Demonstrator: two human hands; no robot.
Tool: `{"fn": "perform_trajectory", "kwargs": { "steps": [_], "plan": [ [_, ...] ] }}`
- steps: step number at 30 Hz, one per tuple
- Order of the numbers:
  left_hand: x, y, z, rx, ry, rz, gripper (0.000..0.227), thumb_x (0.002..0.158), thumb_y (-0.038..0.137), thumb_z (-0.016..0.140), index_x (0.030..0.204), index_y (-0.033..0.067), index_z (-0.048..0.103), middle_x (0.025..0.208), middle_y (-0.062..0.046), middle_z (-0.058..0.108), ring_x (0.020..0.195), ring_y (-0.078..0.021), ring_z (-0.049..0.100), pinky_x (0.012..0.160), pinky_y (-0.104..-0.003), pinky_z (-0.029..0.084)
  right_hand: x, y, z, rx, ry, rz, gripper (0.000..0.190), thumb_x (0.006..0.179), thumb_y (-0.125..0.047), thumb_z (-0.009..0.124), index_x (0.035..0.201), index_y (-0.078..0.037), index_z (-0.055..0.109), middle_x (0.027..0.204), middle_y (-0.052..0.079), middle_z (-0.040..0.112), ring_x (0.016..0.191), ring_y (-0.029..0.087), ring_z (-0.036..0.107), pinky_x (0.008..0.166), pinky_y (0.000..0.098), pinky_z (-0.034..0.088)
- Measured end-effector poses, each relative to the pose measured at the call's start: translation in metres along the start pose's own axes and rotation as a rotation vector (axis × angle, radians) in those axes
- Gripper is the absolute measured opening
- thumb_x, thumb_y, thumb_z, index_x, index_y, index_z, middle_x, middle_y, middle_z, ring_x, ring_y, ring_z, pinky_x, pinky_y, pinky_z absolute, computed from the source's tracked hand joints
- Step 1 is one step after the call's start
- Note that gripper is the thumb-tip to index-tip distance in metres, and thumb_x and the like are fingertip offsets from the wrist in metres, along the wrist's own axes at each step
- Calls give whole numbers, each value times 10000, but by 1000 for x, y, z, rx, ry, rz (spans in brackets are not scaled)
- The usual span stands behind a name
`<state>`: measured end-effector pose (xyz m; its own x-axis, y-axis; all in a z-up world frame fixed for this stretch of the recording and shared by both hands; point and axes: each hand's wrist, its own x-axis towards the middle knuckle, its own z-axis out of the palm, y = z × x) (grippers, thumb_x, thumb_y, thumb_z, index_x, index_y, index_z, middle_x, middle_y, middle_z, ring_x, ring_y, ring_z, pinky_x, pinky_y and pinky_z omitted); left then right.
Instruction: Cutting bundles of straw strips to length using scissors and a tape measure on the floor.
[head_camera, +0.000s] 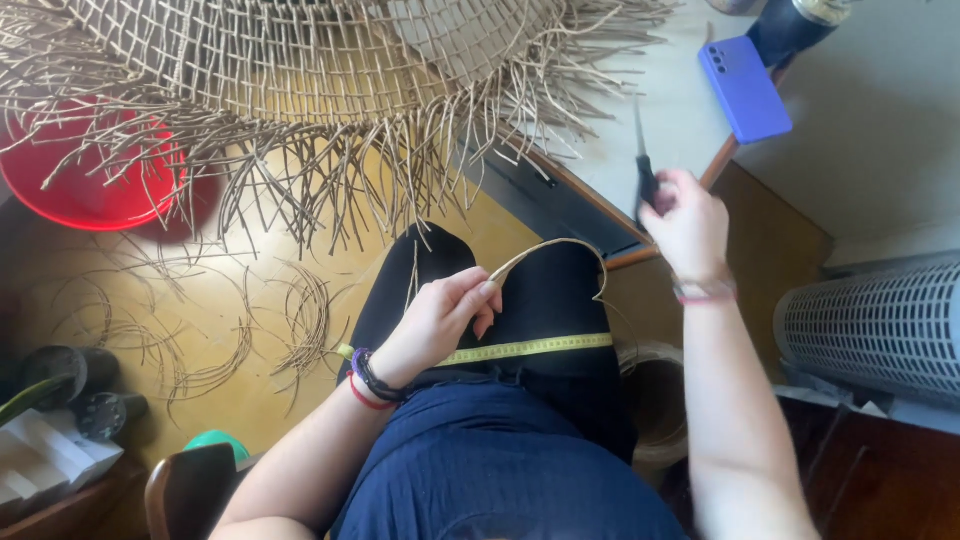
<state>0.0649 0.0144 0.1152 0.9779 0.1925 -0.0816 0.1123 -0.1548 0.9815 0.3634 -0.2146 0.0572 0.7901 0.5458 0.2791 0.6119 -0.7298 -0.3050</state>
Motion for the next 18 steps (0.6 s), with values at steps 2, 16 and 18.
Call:
{"fn": "perform_trajectory", "kwargs": {
  "steps": [2, 16, 18],
  "plan": [
    [1, 3, -5, -27, 12, 13, 325, 1077, 263, 450, 861, 164, 671, 537, 29, 645, 597, -162, 599, 687, -302, 522, -32, -44, -52, 351, -157, 46, 344, 828, -144, 784, 1165, -126, 715, 856, 81, 765, 848, 265, 735, 803, 391, 570],
    [-13, 20, -7, -352, -168, -24, 335, 1018, 235, 548, 768, 102, 726, 567, -17, 558, 669, -136, 513, 711, -306, 490, -103, -119, -49, 1193, -815, -143, 853, 610, -673, 894, 1111, -11, 700, 672, 67, 698, 573, 140, 690, 533, 237, 531],
    [-13, 19, -6, -380, -187, -7, 317, 998, 229, 571, 757, 100, 732, 593, -9, 536, 690, -123, 502, 720, -299, 482, -99, -132, -57, 1172, -747, -235, 777, 634, -638, 900, 1078, -28, 713, 661, 33, 690, 584, 130, 700, 553, 240, 553]
  ]
}}
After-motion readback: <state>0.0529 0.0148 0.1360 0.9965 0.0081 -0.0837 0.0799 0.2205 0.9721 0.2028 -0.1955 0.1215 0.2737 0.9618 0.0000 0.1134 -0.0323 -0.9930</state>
